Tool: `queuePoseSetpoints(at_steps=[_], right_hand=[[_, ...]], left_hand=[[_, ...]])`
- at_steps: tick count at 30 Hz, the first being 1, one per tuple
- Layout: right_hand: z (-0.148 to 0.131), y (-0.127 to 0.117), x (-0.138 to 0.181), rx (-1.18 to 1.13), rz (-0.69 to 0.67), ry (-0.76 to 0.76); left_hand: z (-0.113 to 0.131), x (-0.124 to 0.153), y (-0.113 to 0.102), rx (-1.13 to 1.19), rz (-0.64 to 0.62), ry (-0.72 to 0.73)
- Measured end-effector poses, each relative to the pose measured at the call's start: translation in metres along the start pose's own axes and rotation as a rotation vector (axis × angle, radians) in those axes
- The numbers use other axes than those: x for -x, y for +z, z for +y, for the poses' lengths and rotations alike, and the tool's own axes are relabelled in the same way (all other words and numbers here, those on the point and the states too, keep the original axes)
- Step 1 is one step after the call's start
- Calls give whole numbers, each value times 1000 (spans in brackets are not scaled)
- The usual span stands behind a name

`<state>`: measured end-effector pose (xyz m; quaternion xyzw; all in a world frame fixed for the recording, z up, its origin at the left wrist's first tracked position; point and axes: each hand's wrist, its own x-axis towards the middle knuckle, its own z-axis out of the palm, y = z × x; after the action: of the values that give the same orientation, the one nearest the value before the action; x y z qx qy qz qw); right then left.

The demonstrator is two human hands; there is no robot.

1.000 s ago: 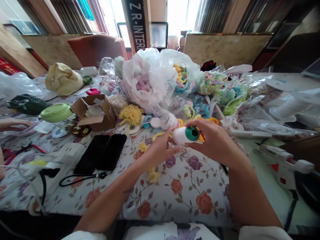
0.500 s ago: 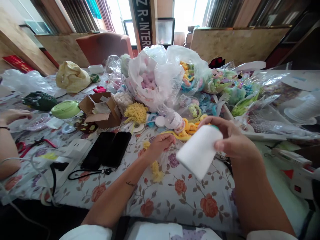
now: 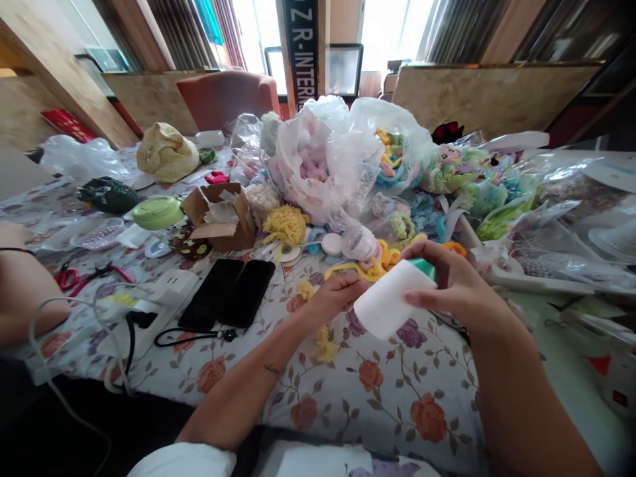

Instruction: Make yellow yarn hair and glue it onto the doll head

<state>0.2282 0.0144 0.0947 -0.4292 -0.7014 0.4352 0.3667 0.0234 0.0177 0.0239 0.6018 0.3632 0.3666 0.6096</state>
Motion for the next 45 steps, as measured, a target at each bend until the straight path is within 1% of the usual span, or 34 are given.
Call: queuePoseSetpoints(at_steps=[2, 4, 6, 7, 9, 11, 12, 13, 15, 17, 18, 19, 20, 21, 22, 24, 25, 26, 27, 28, 30, 31, 32, 33, 35, 37, 38, 39, 40, 41, 43, 45], right_hand=[[-5, 3, 4, 240, -25, -25], [-7, 9, 5, 480, 12, -42], [-6, 17, 4, 653, 110, -76], [-5, 20, 3, 701, 186, -92], [-1, 27, 0, 692, 374, -114], [1, 30, -2, 531, 510, -110], [2, 31, -3, 411, 534, -105], [2, 30, -3, 285, 515, -96], [2, 26, -2, 65, 389, -78], [-1, 20, 0, -56, 230, -74], [-2, 17, 2, -75, 169, -83], [-3, 15, 3, -64, 129, -99], [-4, 14, 5, -27, 105, -118], [-5, 14, 6, 31, 85, -131], [-6, 15, 7, 99, 64, -139], [-7, 20, 8, 230, 24, -141], [-8, 24, 8, 280, 15, -140], [-9, 27, 9, 317, 21, -141], [-10, 31, 9, 338, 39, -144], [-11, 33, 9, 334, 61, -153], [-14, 36, 9, 261, 89, -180], [-14, 35, 10, 214, 87, -195], [-14, 33, 12, 175, 77, -206], [-13, 31, 14, 154, 63, -207], [-6, 24, 20, 158, 42, -173], [7, 18, 28, 147, 43, -102], [15, 16, 32, 125, 58, -59], [24, 14, 36, 94, 74, -22], [34, 14, 40, 57, 102, 10], [43, 15, 44, 26, 146, 42], [60, 17, 49, -24, 254, 119], [74, 20, 52, -72, 348, 181]], left_hand=[[3, 2, -4, -165, 88, 73], [4, 6, -4, -439, 223, 177], [5, 10, 0, -655, 317, 261], [4, 12, 3, -694, 335, 285], [2, 14, 10, -633, 333, 295], [-1, 13, 15, -452, 279, 237], [-3, 12, 17, -356, 242, 187], [-4, 10, 17, -271, 210, 135], [-6, 4, 12, -133, 185, 42], [-5, -1, 1, -14, 241, -14], [-2, -1, -6, 41, 278, -26], [2, -1, -13, 83, 307, -12], [7, 0, -19, 103, 310, 24], [13, 3, -23, 90, 265, 68], [19, 6, -23, 44, 170, 107], [31, 14, -17, -117, -21, 181], [35, 17, -10, -211, -60, 211], [38, 19, -2, -288, -63, 223], [40, 21, 4, -344, -34, 239], [40, 22, 9, -392, 22, 251], [40, 24, 8, -462, 210, 253], [40, 26, 0, -488, 339, 243], [40, 28, -12, -507, 476, 207], [41, 31, -29, -510, 640, 169], [42, 41, -72, -521, 942, 126], [42, 53, -117, -530, 1167, 138], [41, 60, -138, -540, 1301, 154], [39, 66, -157, -595, 1381, 137], [37, 72, -174, -642, 1434, 107], [34, 77, -187, -681, 1492, 61], [30, 84, -207, -792, 1556, -49], [26, 87, -219, -909, 1573, -141]])
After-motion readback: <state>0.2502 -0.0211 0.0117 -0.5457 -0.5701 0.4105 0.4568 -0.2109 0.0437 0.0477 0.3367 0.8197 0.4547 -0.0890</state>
